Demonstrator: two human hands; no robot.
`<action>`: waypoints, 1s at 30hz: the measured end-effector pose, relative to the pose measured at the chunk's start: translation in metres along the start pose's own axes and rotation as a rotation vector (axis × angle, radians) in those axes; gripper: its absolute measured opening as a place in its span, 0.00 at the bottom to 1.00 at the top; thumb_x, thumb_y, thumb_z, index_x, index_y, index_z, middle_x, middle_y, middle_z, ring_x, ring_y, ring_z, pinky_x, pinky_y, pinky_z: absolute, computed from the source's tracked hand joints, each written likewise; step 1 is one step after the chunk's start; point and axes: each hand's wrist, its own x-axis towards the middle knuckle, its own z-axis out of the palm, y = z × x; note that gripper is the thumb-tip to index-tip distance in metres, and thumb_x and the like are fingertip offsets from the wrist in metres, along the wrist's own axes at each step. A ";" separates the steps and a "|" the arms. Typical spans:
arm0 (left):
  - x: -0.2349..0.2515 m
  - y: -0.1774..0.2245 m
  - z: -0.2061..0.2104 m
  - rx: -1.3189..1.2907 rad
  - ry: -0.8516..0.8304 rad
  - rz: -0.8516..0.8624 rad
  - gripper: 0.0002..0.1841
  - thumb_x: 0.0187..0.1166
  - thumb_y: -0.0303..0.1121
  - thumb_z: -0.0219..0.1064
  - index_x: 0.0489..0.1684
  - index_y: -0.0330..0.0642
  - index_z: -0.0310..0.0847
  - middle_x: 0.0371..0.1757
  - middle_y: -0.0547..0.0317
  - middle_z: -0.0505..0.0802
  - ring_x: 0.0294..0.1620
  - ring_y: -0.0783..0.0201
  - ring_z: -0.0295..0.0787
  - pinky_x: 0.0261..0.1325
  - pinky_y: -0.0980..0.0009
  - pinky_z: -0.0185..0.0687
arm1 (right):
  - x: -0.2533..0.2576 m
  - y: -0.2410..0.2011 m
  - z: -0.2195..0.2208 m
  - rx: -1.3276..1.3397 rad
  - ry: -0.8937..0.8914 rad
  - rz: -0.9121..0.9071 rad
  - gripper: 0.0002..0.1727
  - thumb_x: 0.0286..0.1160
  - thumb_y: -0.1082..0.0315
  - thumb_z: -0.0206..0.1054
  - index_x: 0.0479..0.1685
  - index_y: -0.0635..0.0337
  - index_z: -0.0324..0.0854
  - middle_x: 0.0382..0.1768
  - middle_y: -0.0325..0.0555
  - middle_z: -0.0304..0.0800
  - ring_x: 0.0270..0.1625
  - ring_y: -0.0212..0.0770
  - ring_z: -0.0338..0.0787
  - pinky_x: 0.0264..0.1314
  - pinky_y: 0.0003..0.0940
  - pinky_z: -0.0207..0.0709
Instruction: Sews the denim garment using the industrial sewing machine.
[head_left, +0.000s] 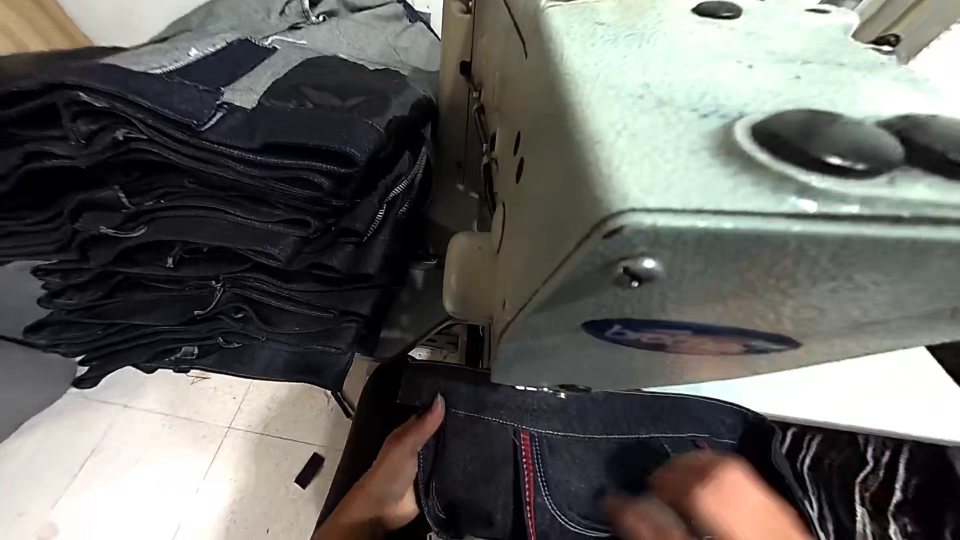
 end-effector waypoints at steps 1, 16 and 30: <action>0.002 -0.001 -0.001 -0.021 -0.031 -0.034 0.25 0.83 0.52 0.63 0.70 0.45 0.77 0.57 0.55 0.96 0.61 0.59 0.93 0.67 0.56 0.89 | 0.011 -0.017 0.008 0.034 -0.074 -0.119 0.11 0.86 0.68 0.62 0.57 0.49 0.87 0.39 0.52 0.88 0.48 0.51 0.88 0.59 0.44 0.79; -0.003 -0.001 0.007 0.209 0.046 -0.043 0.20 0.92 0.42 0.50 0.72 0.39 0.72 0.57 0.58 0.94 0.61 0.66 0.92 0.68 0.63 0.88 | 0.083 -0.019 0.033 0.040 0.272 0.138 0.11 0.83 0.69 0.61 0.47 0.57 0.91 0.39 0.46 0.96 0.46 0.31 0.93 0.53 0.18 0.82; -0.033 0.029 0.020 1.387 0.512 0.984 0.28 0.74 0.46 0.75 0.65 0.34 0.80 0.39 0.51 0.91 0.31 0.63 0.87 0.31 0.68 0.84 | 0.093 -0.016 0.055 0.149 0.324 0.287 0.07 0.72 0.60 0.70 0.33 0.49 0.93 0.35 0.37 0.95 0.49 0.22 0.90 0.58 0.12 0.77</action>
